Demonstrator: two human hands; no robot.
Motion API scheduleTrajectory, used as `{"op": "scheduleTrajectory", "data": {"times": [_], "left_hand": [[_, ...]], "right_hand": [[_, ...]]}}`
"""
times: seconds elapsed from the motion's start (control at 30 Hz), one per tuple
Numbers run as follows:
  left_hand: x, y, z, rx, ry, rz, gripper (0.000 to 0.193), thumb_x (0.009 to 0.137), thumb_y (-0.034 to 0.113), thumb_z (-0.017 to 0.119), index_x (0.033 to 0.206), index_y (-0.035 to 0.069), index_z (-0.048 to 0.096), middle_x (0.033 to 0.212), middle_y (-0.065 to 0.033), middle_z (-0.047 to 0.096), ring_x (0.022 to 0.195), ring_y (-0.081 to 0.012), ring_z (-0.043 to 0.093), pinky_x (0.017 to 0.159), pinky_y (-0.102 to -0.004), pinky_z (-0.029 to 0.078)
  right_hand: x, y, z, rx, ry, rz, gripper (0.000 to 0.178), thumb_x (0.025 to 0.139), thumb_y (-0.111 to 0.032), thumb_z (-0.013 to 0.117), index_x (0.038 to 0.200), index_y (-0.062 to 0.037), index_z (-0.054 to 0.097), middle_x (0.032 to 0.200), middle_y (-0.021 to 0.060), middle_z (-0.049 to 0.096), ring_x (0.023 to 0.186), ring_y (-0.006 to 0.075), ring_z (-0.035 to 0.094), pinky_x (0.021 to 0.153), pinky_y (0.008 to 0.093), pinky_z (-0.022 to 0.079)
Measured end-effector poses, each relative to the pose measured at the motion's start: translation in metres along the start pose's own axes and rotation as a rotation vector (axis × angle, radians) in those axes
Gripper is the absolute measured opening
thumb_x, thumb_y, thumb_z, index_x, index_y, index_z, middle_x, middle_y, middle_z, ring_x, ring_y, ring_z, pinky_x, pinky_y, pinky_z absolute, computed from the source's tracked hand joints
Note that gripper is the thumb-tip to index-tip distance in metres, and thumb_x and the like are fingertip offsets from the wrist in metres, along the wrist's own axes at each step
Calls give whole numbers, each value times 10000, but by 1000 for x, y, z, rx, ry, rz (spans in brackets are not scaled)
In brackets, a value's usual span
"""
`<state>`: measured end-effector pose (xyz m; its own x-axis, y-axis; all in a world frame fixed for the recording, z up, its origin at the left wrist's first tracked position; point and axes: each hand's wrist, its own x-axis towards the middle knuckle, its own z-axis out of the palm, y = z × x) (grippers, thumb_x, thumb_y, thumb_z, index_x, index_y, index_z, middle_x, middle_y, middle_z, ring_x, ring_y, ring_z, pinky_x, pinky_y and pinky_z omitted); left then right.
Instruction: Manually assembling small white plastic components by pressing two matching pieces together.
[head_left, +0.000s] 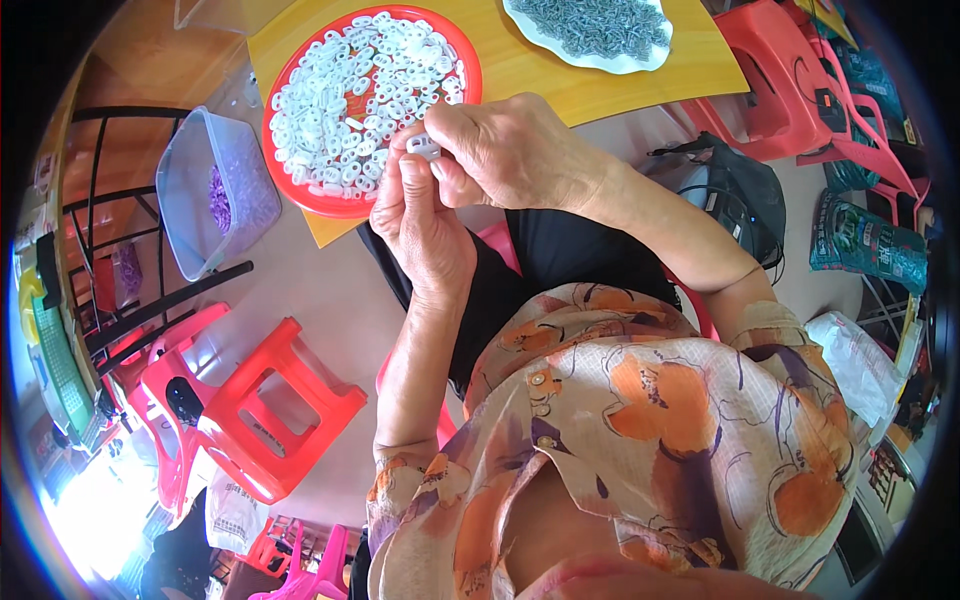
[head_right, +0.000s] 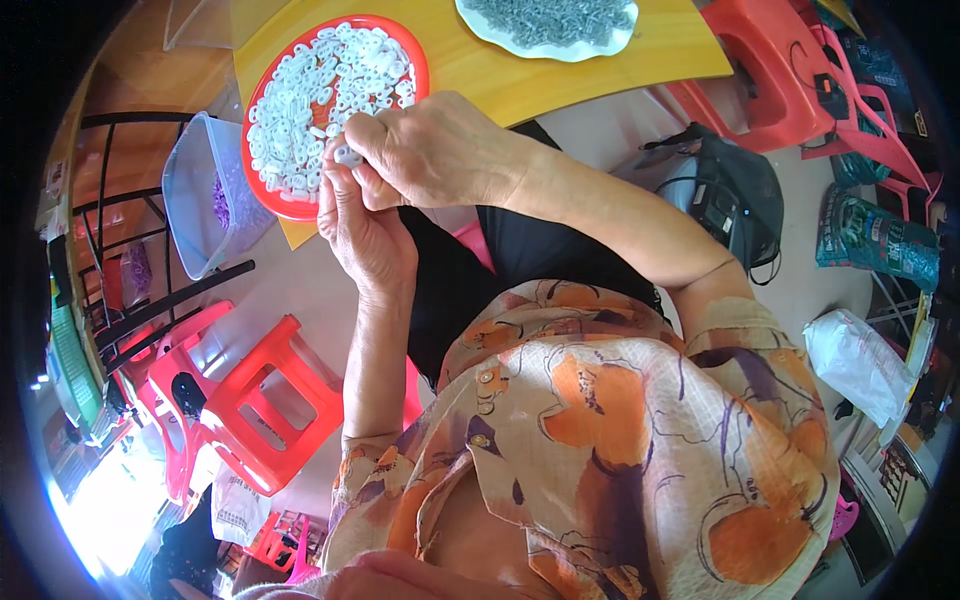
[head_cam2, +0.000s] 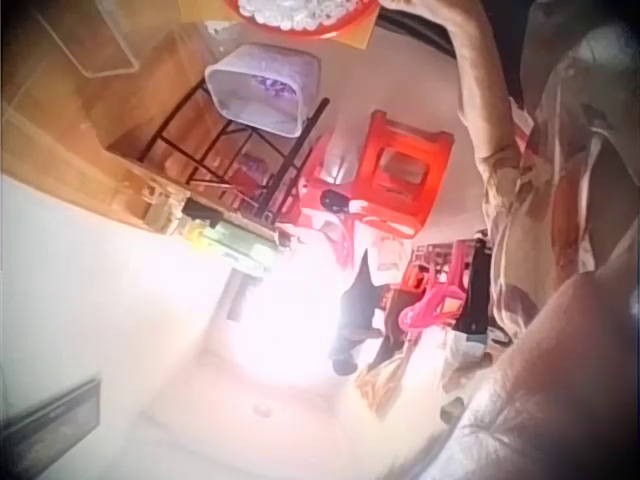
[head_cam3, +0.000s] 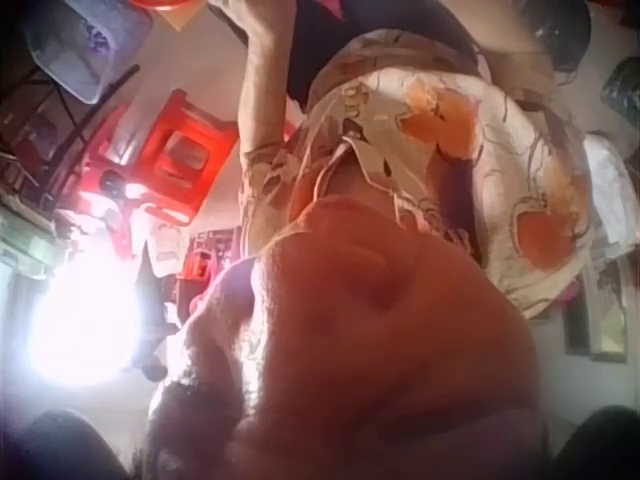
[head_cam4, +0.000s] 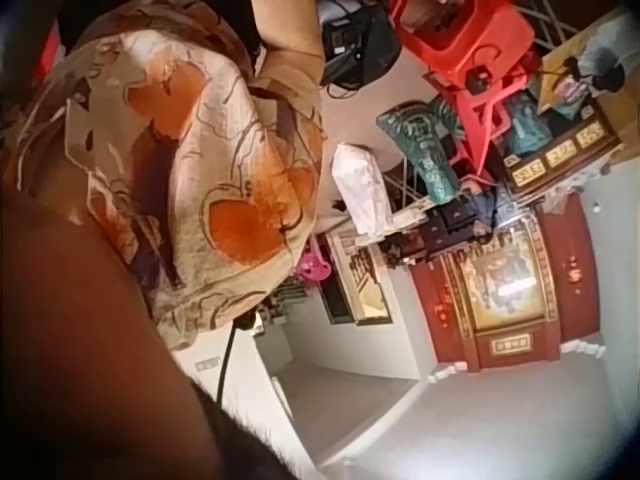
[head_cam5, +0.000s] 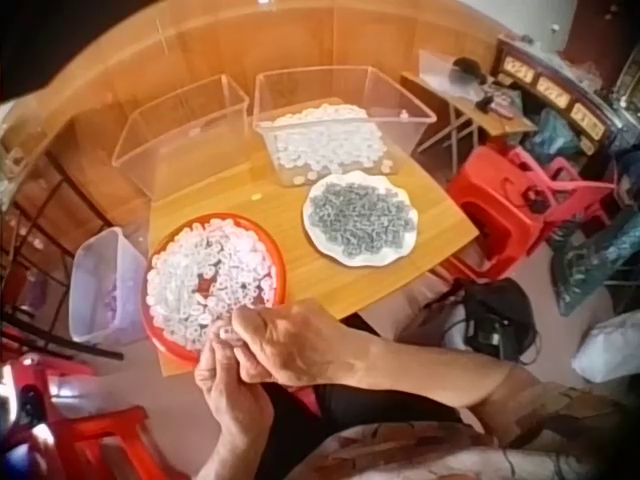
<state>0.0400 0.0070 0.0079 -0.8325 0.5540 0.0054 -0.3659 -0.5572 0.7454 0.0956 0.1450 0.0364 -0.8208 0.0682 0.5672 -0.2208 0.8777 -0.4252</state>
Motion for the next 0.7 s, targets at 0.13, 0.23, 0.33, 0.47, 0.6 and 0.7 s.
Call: {"op": "scheduleTrajectory", "data": {"times": [0.13, 0.23, 0.33, 0.47, 0.6, 0.7], "left_hand": [[-4, -3, -2, -7, 31, -19, 308, 1079, 174, 577, 1305, -16, 665, 1164, -63, 708, 1058, -128, 645, 947, -287, 510], [-6, 0, 7, 20, 93, -19, 315, 1077, 179, 582, 1308, -22, 661, 1156, -63, 706, 1045, -123, 642, 936, -285, 512], [-5, -2, 7, 18, 111, -44, 315, 1078, 184, 582, 1303, -21, 662, 1162, -64, 704, 1042, -124, 644, 930, -283, 514], [-3, -4, 10, 10, 136, -48, 309, 1080, 192, 580, 1288, -21, 666, 1177, -68, 702, 1048, -125, 647, 930, -284, 517], [2, 0, 7, -3, 130, -57, 306, 1083, 217, 578, 1276, -1, 671, 1174, -61, 703, 1059, -129, 653, 948, -292, 523], [6, 7, 3, -8, 43, 5, 314, 1083, 231, 577, 1280, 5, 668, 1172, -61, 703, 1072, -136, 657, 971, -297, 525]], "right_hand": [[-4, 0, 3, -8, -20, 31, 208, 859, -133, 692, 1004, -69, 557, 701, 90, 640, 582, 288, 647, 489, 379, 497], [-3, 0, 3, -16, -27, 33, 210, 861, -129, 688, 1018, -65, 564, 706, 94, 644, 583, 292, 646, 493, 386, 498], [-3, 1, 4, 18, -22, 38, 212, 867, -132, 691, 1021, -61, 565, 705, 95, 643, 583, 299, 644, 498, 392, 500], [-6, 4, 11, 40, -43, 72, 230, 888, -164, 711, 1029, -55, 566, 708, 93, 640, 594, 309, 646, 513, 385, 506], [-1, 3, 3, 123, -53, 66, 234, 919, -192, 700, 1036, -43, 564, 730, 109, 637, 624, 331, 651, 541, 403, 507], [7, -7, -3, 251, -75, 120, 231, 974, -201, 652, 1101, -24, 575, 793, 154, 649, 705, 362, 664, 613, 412, 517]]}}
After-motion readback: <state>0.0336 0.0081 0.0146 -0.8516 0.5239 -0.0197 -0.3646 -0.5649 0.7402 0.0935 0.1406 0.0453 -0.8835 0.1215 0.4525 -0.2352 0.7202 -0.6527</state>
